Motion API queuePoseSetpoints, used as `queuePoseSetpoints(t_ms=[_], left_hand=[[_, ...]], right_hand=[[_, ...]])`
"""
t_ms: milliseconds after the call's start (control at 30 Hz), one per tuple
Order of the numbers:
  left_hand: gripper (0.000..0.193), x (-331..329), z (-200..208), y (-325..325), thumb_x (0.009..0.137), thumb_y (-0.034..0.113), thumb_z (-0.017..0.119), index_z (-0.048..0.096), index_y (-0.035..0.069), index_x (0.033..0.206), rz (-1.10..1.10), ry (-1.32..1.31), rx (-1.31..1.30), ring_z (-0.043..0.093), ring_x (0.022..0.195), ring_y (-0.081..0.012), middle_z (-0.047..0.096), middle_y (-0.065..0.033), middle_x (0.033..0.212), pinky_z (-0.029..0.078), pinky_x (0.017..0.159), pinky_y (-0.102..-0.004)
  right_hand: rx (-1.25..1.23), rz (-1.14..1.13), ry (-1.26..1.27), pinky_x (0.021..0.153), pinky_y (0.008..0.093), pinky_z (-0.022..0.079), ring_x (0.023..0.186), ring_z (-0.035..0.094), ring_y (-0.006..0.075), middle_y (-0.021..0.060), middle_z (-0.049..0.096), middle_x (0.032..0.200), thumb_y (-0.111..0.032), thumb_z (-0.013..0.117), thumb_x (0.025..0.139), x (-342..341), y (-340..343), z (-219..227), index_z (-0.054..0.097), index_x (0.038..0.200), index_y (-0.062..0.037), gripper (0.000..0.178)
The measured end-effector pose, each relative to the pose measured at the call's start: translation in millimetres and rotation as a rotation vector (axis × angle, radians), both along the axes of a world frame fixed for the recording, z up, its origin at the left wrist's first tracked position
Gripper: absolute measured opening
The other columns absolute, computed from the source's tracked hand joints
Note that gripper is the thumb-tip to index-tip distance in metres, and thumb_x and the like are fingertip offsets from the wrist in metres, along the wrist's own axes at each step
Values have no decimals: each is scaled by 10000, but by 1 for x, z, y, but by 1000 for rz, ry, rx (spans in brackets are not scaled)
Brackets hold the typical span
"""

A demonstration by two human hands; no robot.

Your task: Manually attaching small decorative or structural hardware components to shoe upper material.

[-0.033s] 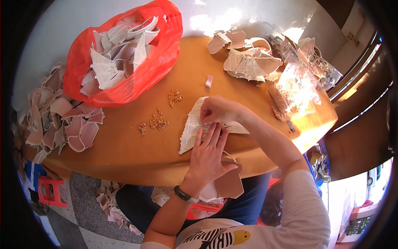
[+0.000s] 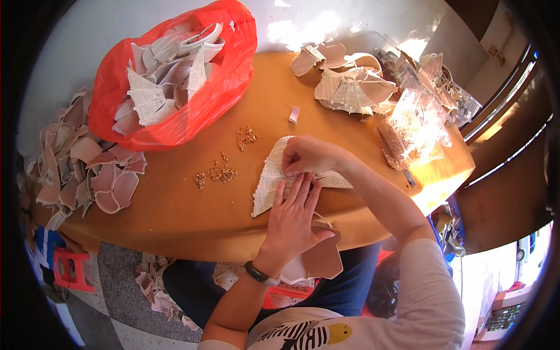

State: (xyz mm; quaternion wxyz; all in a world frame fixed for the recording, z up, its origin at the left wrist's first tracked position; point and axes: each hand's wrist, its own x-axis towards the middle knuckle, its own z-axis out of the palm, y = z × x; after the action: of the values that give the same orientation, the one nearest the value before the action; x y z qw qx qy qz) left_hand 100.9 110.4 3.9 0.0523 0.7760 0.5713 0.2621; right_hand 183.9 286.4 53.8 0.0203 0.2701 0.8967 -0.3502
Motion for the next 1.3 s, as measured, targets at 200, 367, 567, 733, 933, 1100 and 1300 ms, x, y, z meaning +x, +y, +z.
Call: queuePoseSetpoints(t_ms=[200, 367, 567, 733, 933, 1100, 1300], left_hand=[[1051, 1, 1, 1, 647, 645, 730, 403, 20, 1426, -3, 7, 1, 303, 1417, -288, 394, -173, 1478, 178, 1167, -515], [1046, 1, 1, 0, 652, 643, 729, 403, 20, 1426, -7, 5, 0, 302, 1417, -289, 389, -173, 1481, 179, 1167, -514], [1045, 0, 1, -1, 652, 633, 732, 394, 23, 1431, -4, 13, -9, 282, 1428, -291, 370, -171, 1496, 171, 1169, -513], [1050, -2, -2, -2, 643, 622, 743, 384, 34, 1436, -5, -6, -11, 286, 1427, -296, 372, -169, 1495, 188, 1162, -524], [1041, 2, 2, 0, 640, 603, 758, 389, 37, 1431, -17, -8, -1, 288, 1427, -297, 377, -168, 1491, 195, 1157, -531], [1040, 1, 1, -2, 630, 586, 773, 395, 33, 1425, -9, -10, -19, 277, 1432, -287, 372, -173, 1491, 179, 1163, -520], [1036, 3, 3, -1, 605, 555, 806, 407, 44, 1414, -21, -49, -12, 304, 1420, -291, 390, -183, 1476, 193, 1152, -534]], right_hand=[[-83, -52, 201, 654, 314, 513, 706, 640, 171, 91, 687, 764, -151, 720, 799, 10, 9, -22, 719, 903, -14, 171], [-232, -106, 179, 651, 313, 510, 713, 634, 163, 76, 685, 759, -131, 743, 782, 12, 9, -20, 721, 888, -31, 147], [-59, -100, 10, 617, 305, 501, 683, 624, 153, 42, 665, 725, -105, 782, 708, -3, 4, -9, 692, 823, -27, 166], [92, -54, -223, 624, 307, 506, 715, 650, 162, 68, 700, 774, -130, 813, 657, -25, 5, 12, 699, 810, -29, 216], [163, -168, 376, 679, 309, 512, 723, 683, 200, 75, 726, 791, -152, 702, 770, -35, 45, -18, 745, 862, -64, 134], [372, -138, 402, 703, 328, 521, 739, 687, 226, 99, 725, 803, -153, 723, 755, -65, 43, -37, 746, 876, -58, 155], [369, -89, 364, 749, 381, 520, 808, 680, 288, 132, 708, 819, -145, 699, 776, -74, 54, -39, 736, 889, -46, 155]])
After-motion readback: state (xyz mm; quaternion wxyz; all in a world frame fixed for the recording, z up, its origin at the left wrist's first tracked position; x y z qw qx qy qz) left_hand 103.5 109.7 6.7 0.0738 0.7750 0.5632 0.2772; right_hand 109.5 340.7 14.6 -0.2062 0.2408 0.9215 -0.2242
